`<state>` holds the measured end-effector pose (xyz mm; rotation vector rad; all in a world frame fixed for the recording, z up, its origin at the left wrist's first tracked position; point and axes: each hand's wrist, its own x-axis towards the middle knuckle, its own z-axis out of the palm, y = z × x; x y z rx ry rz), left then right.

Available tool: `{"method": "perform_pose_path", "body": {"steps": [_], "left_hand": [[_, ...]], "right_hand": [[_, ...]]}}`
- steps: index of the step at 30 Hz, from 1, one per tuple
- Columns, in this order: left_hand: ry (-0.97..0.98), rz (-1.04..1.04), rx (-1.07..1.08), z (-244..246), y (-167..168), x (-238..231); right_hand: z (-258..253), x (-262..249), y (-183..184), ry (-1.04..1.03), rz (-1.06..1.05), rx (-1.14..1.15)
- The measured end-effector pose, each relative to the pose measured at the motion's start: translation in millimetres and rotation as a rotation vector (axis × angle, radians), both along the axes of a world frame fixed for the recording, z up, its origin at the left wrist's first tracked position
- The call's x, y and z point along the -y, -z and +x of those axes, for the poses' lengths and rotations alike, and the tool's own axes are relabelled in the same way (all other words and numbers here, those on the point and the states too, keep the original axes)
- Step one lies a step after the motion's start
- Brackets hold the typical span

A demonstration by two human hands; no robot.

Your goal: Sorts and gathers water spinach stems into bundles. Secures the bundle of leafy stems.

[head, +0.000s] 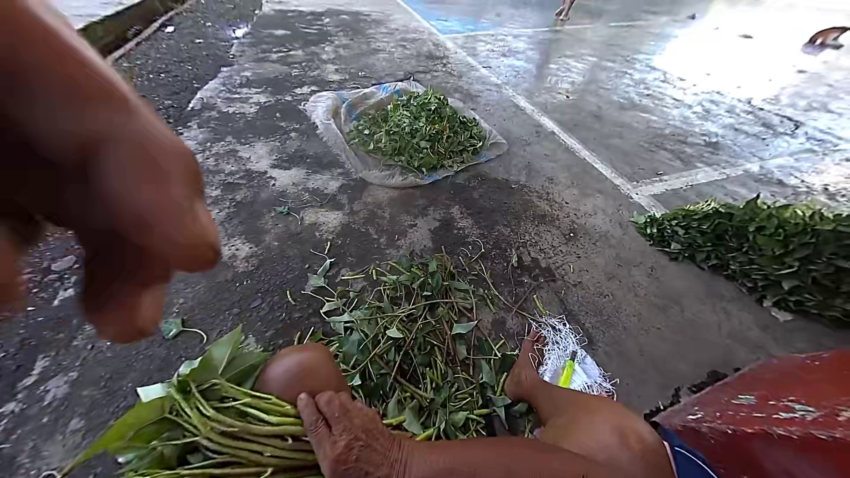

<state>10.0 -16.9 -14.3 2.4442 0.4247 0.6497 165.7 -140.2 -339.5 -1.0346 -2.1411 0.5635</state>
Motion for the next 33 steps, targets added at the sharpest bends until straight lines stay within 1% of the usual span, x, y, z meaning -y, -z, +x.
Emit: {"method": "perform_pose_path", "body": {"steps": [1, 2, 3, 5, 6, 7, 8, 9, 14, 18, 21, 23, 25, 26, 28, 30, 31, 33], "left_hand": [[-0.140, -0.144, -0.064, 9.7, 20.4, 20.5], [-0.292, -0.219, -0.130, 19.0, 48.4, 39.3], [-0.310, -0.187, -0.225, 20.1, 80.9, 48.0], [-0.257, -0.032, -0.427, 12.4, 145.6, 61.1], [-0.247, 0.047, -0.527, 5.3, 174.9, 69.7], [-0.265, 0.127, -0.599, -4.3, 202.3, 77.8], [-0.307, 0.196, -0.634, -13.4, 223.4, 85.2], [-0.354, 0.249, -0.650, -20.3, 236.0, 92.1], [-0.574, 0.309, -0.663, -29.5, 245.9, 118.6], [-0.673, 0.295, -0.671, -36.9, 258.0, 128.7], [-0.692, 0.294, -0.655, -43.1, 262.0, 131.7], [-0.669, 0.261, -0.630, -48.5, 260.9, 130.0], [-0.630, 0.160, -0.614, -52.2, 249.3, 122.7], [-0.614, 0.117, -0.592, -49.2, 237.1, 115.9], [-0.576, 0.128, -0.457, -34.7, 209.6, 98.6], [-0.556, 0.158, -0.270, -13.4, 191.6, 78.6], [-0.556, 0.109, -0.185, -1.2, 186.7, 67.5], [-0.487, -0.097, -0.008, 28.9, 176.8, 34.3]], "right_hand": [[0.2, 1.1, 1.3, 0.000, 0.006, 0.001], [1.0, 1.8, 1.1, -0.003, 0.001, -0.005], [2.2, 1.5, -0.8, -0.006, -0.003, -0.017], [5.9, 1.5, -9.8, -0.026, -0.064, -0.053], [8.2, 1.7, -14.1, -0.045, -0.112, -0.064], [9.4, 1.9, -13.4, -0.044, -0.106, -0.060], [8.7, 2.2, -8.2, -0.020, -0.042, -0.048], [7.8, 2.7, -3.9, -0.008, -0.002, -0.042], [3.7, 6.6, -2.0, 0.021, 0.064, 0.009], [2.9, 16.6, -4.8, 0.007, 0.087, 0.051], [2.0, 19.9, -4.0, -0.015, 0.126, 0.089], [0.8, 20.3, -3.6, -0.032, 0.128, 0.090], [0.8, 19.9, -4.4, -0.051, 0.111, 0.093], [1.8, 18.6, -5.1, -0.063, 0.095, 0.095], [3.1, 15.9, -4.8, -0.064, 0.116, 0.086], [2.6, 16.7, -10.2, -0.084, 0.103, 0.094], [0.7, 18.6, -12.0, -0.099, 0.081, 0.104], [-2.2, 19.2, -12.7, -0.110, 0.062, 0.091]]}}
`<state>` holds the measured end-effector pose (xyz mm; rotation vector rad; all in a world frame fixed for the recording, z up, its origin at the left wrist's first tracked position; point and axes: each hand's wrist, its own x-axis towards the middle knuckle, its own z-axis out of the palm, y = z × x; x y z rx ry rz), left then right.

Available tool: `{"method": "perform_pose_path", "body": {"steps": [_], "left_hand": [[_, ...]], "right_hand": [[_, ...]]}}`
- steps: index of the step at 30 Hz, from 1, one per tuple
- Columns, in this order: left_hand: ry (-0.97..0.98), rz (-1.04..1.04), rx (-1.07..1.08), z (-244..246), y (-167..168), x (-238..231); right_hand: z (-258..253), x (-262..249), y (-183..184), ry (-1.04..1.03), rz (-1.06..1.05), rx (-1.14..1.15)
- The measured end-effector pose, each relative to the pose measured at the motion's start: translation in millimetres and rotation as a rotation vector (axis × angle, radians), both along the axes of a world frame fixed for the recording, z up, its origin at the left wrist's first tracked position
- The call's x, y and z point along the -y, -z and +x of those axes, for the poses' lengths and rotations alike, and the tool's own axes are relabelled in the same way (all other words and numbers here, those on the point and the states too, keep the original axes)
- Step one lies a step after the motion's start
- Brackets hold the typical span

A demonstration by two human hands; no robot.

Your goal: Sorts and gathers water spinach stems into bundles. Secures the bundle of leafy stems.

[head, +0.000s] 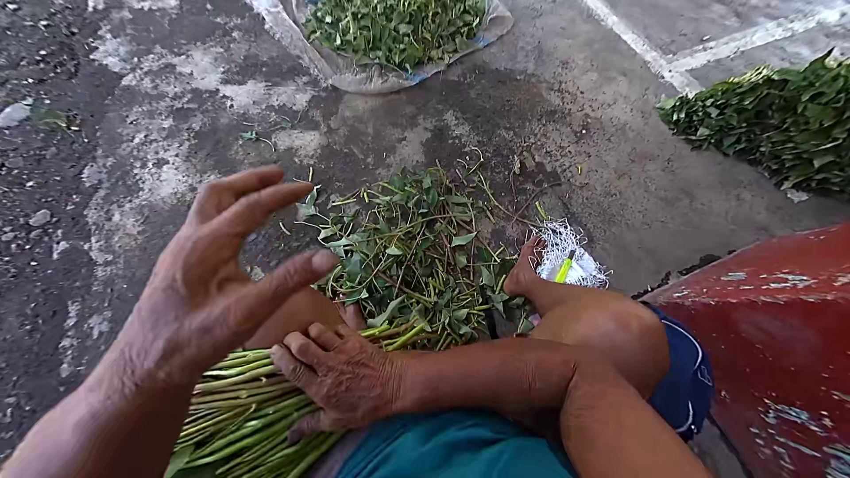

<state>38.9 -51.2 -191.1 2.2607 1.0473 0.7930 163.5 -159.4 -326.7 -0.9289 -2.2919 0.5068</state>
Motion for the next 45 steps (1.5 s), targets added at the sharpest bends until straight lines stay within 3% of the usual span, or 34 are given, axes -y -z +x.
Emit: {"method": "perform_pose_path", "body": {"steps": [3, 5, 10, 13, 15, 18, 21, 23, 27, 34, 36, 39, 45], "left_hand": [[-0.023, -0.216, 0.286, 45.3, -0.2, -50.0], [-0.122, -0.377, 0.413, 61.5, 18.4, -78.5], [-0.363, -0.657, 0.377, 44.3, 107.1, -122.0], [-0.416, -0.676, 0.402, 34.3, 119.3, -124.6], [-0.416, -0.654, 0.444, 33.4, 115.9, -123.0], [-0.370, -0.660, 0.436, 32.8, 116.2, -118.7], [-0.351, -0.651, 0.416, 30.7, 114.9, -117.5], [-0.353, -0.661, 0.413, 28.8, 115.2, -116.7], [-0.315, -0.675, 0.429, 26.4, 117.0, -115.3], [-0.289, -0.692, 0.441, 33.7, 112.8, -113.9], [-0.285, -0.691, 0.406, 32.7, 111.9, -108.8], [-0.271, -0.681, 0.349, 34.2, 108.2, -107.0], [-0.282, -0.694, 0.388, 38.5, 99.1, -111.9]], "right_hand": [[-1.9, -0.9, 2.0, -0.020, -0.028, -0.032], [-3.6, -1.6, 3.9, -0.022, -0.021, -0.048], [10.3, -28.1, -1.6, -0.230, -0.152, -0.099], [40.1, -79.3, -11.8, -0.474, -0.480, -0.137], [62.1, -124.2, 5.8, -0.371, -0.660, -0.134], [110.8, -196.8, 80.5, 0.124, -0.672, 0.015], [165.2, -241.7, 156.5, 0.579, -0.852, 0.240], [183.0, -248.0, 194.5, 0.685, -0.881, 0.362], [189.5, -250.7, 251.2, 0.676, -0.801, 0.510], [192.4, -233.7, 268.2, 0.566, -0.724, 0.788], [194.9, -220.6, 266.6, 0.506, -0.716, 0.732], [194.5, -208.8, 248.7, 0.445, -0.898, 0.648], [183.5, -193.3, 244.5, 0.543, -0.981, 0.652]]}}
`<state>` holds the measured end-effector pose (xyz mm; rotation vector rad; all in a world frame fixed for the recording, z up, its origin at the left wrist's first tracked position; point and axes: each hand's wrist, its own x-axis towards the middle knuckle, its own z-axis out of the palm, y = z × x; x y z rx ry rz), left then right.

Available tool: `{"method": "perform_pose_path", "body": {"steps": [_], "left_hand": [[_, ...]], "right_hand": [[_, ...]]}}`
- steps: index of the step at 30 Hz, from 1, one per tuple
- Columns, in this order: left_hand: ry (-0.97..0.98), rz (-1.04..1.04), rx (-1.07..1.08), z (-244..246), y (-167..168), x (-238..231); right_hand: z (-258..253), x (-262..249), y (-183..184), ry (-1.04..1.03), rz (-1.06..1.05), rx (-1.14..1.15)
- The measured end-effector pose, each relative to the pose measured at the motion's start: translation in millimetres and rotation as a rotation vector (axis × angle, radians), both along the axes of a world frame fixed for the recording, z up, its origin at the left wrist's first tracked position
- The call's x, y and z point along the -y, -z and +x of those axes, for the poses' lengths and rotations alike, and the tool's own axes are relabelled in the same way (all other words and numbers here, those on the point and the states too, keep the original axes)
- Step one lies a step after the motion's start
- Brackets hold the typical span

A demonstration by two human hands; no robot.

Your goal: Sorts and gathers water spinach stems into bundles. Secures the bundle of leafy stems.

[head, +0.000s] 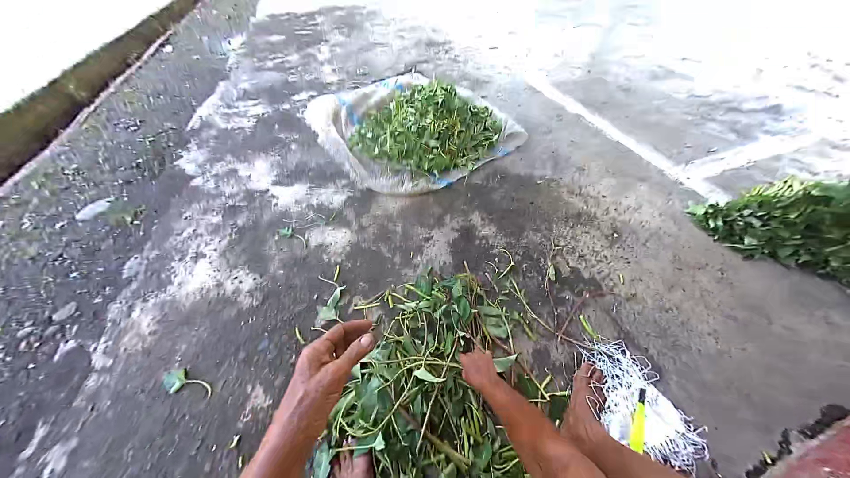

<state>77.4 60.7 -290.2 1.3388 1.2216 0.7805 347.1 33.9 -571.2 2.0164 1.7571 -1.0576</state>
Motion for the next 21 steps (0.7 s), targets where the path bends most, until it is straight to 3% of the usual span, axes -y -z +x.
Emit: {"method": "perform_pose_path", "body": {"steps": [5, 10, 15, 21], "left_hand": [[-0.014, 0.000, 0.027, -3.6, -1.1, 0.1], [-0.088, -0.003, 0.028, -3.8, -4.5, -6.5], [-0.313, -0.096, 0.124, 1.0, 4.2, -5.6], [-0.471, -0.101, 0.216, -0.1, 6.1, -10.6]], "right_hand": [[28.9, -6.8, -49.3, 0.194, 0.027, 0.004], [65.4, -28.2, -113.2, 0.383, 0.258, -0.146], [24.0, -33.6, -169.1, 0.414, 0.444, -0.359], [-36.7, -13.4, -205.6, 0.270, 0.597, -0.495]]}}
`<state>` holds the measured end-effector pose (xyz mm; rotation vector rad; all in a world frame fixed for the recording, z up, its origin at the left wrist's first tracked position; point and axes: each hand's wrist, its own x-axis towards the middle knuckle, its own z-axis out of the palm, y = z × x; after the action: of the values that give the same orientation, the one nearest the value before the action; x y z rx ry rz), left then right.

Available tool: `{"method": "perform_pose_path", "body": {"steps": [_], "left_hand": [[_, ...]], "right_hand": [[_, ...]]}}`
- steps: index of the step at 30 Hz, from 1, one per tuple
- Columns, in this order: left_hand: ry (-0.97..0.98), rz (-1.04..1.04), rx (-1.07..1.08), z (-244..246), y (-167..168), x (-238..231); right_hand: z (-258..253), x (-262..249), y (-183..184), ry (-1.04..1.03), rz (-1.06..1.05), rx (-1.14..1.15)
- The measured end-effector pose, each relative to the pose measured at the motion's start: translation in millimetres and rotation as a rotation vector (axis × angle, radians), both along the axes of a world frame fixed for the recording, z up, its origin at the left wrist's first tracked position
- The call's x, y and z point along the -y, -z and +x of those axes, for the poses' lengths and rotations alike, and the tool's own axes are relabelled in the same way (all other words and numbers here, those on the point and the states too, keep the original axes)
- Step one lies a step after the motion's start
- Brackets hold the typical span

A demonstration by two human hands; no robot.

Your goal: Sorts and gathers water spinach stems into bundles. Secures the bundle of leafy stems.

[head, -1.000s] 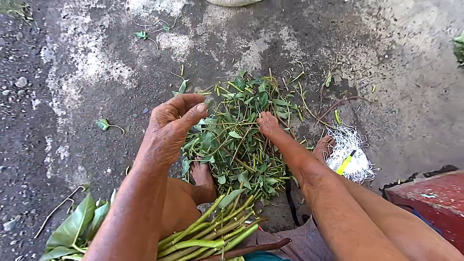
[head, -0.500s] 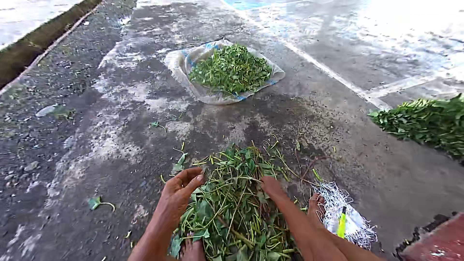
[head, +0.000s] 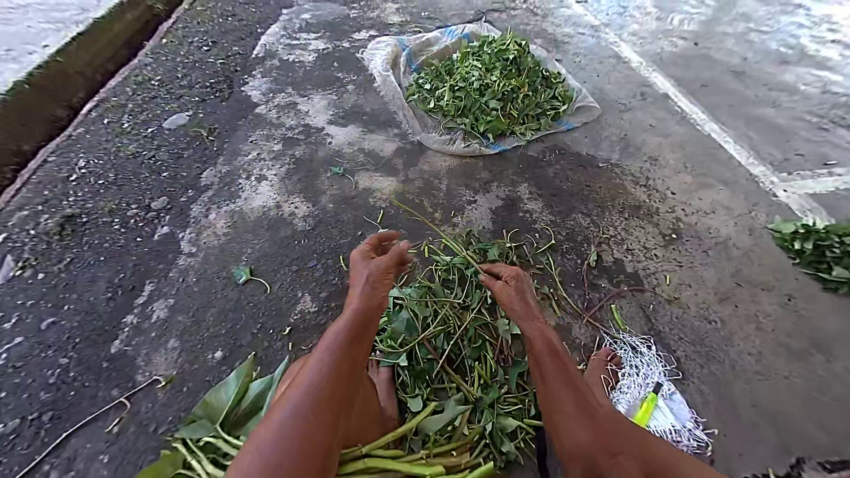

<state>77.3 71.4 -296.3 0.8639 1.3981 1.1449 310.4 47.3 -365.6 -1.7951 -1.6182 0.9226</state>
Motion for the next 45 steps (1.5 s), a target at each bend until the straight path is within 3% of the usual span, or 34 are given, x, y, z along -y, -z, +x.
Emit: {"method": "perform_pose_path", "body": {"steps": [6, 15, 19, 26, 33, 36, 38, 42, 45], "left_hand": [[-0.107, 0.003, -0.046, -11.9, -0.6, -2.1], [-0.136, 0.031, -0.030, -9.9, -18.2, -2.1], [-0.106, -0.053, 0.037, -10.4, -15.2, -4.0], [-0.242, -0.025, 0.083, -21.6, -19.1, -10.4], [-0.191, -0.091, 0.063, -19.7, -18.9, -10.8], [-0.166, -0.072, 0.140, -26.2, -10.7, -8.7], [-0.139, -0.022, 0.165, -33.4, -0.9, -4.4], [-0.134, 0.042, 0.126, -38.3, 0.7, -6.6], [-0.128, 0.065, 0.026, -42.6, -1.5, -5.9]], "right_hand": [[-40.7, 22.5, -22.2, -0.150, 0.161, -0.007], [-48.1, 38.5, -35.6, -0.416, 0.432, -0.128], [-45.1, 38.0, -27.7, -0.592, 0.406, -0.213], [-28.3, 31.3, -21.6, -0.570, 0.158, -0.106], [-39.3, 34.5, -10.2, -0.772, 0.274, -0.302], [-34.1, 30.2, -17.3, -0.710, 0.188, -0.315], [-28.6, 28.3, -9.4, -0.639, -0.010, -0.351], [-5.4, 18.1, 57.9, -0.297, -0.182, -0.484], [5.5, 12.4, 115.4, 0.019, -0.255, -0.445]]}}
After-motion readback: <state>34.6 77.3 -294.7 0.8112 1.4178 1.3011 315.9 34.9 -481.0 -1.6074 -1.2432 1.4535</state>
